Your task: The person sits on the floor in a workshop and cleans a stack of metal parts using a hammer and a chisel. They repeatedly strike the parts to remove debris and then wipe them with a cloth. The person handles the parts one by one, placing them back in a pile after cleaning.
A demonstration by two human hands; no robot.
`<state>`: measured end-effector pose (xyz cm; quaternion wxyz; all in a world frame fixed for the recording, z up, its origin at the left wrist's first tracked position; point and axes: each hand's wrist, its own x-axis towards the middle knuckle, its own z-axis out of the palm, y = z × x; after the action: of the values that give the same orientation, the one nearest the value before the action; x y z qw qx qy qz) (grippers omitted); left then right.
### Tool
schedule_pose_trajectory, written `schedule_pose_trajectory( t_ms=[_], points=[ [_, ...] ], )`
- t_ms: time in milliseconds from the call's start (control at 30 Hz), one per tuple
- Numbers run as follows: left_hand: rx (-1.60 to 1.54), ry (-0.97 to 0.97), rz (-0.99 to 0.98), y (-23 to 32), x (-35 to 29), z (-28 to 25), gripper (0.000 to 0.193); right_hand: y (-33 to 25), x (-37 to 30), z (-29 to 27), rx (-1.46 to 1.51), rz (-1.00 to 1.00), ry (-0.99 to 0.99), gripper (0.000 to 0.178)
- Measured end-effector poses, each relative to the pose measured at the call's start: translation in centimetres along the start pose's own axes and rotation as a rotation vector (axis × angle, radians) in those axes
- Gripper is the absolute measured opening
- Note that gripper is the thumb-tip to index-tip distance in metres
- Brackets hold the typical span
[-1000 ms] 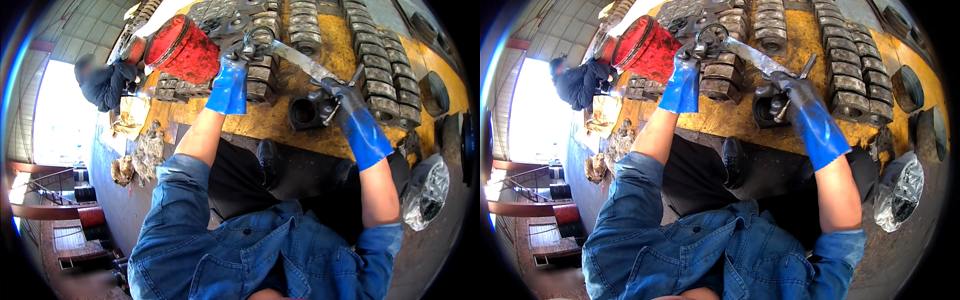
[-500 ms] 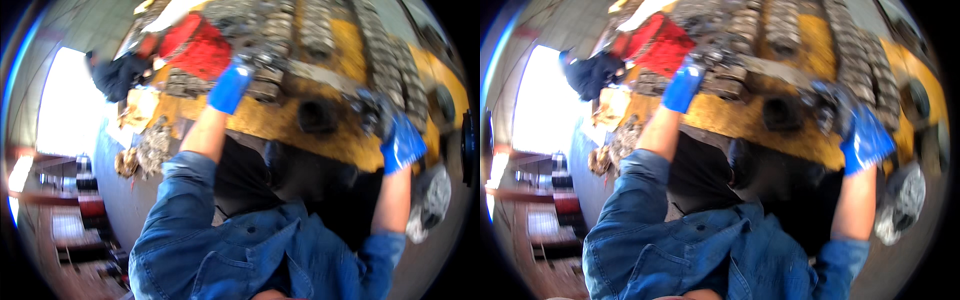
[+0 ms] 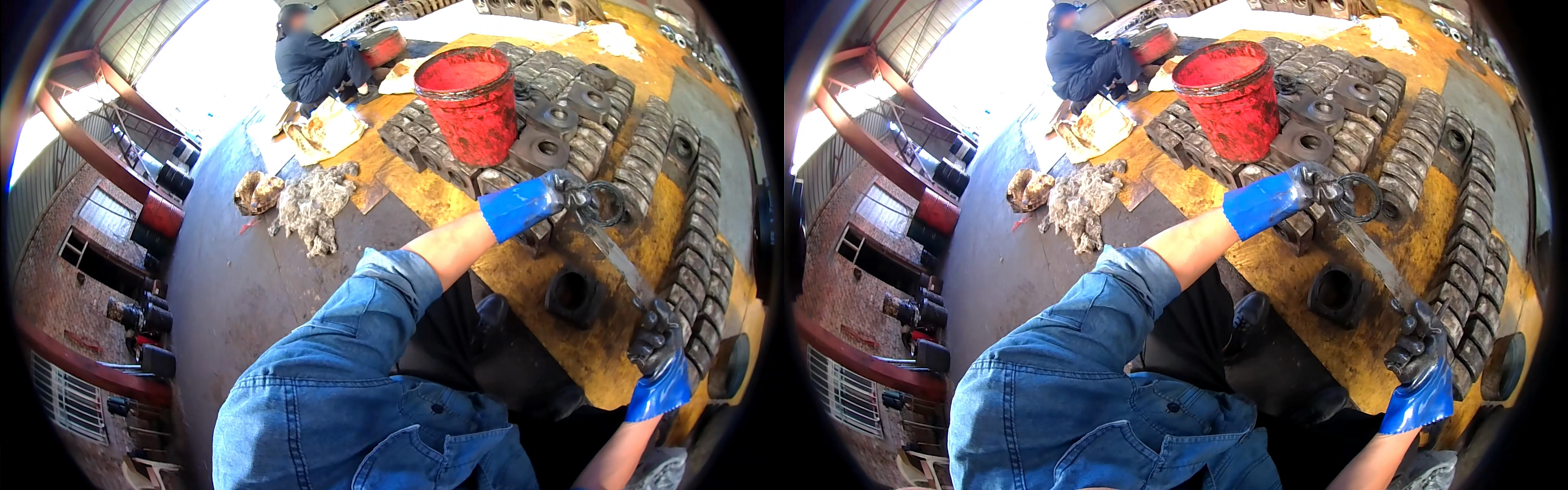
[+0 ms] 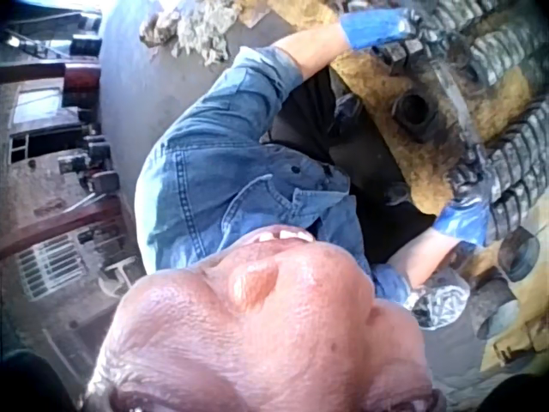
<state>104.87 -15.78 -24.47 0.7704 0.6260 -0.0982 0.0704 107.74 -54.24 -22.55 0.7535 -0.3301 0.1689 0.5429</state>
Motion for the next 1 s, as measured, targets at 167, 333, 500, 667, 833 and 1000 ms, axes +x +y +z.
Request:
schedule_pose_trajectory(
  t_ms=[167, 333, 500, 667, 833, 1000],
  points=[
    [-0.076, 0.013, 0.044, 0.4, -0.3, 1.3, 0.016, 0.8, 0.6, 0.0, -0.016, -0.003, -0.129, 0.032],
    [-0.036, 0.043, -0.022, 2.4, -1.3, 3.2, 0.026, 0.8, 1.5, -0.8, 0.142, 0.05, -0.311, 0.037],
    [-0.268, 0.109, -0.146, 3.4, -1.8, 4.2, 0.032, 1.4, 1.7, -0.4, 0.166, 0.036, -0.304, 0.029],
    [-0.406, 0.163, -0.185, 2.3, -1.7, 5.0, 0.034, 1.7, 1.4, 0.6, 0.082, 0.028, -0.365, 0.037],
    [-0.653, 0.166, -0.213, 2.5, -0.7, 6.8, 0.036, 2.5, 0.4, 1.1, 0.021, -0.076, -0.246, 0.03],
    [-0.802, 0.298, -0.149, 3.8, -0.9, 2.8, 0.037, 3.2, 1.0, 3.3, 0.012, -0.182, -0.17, 0.018]
  ],
)
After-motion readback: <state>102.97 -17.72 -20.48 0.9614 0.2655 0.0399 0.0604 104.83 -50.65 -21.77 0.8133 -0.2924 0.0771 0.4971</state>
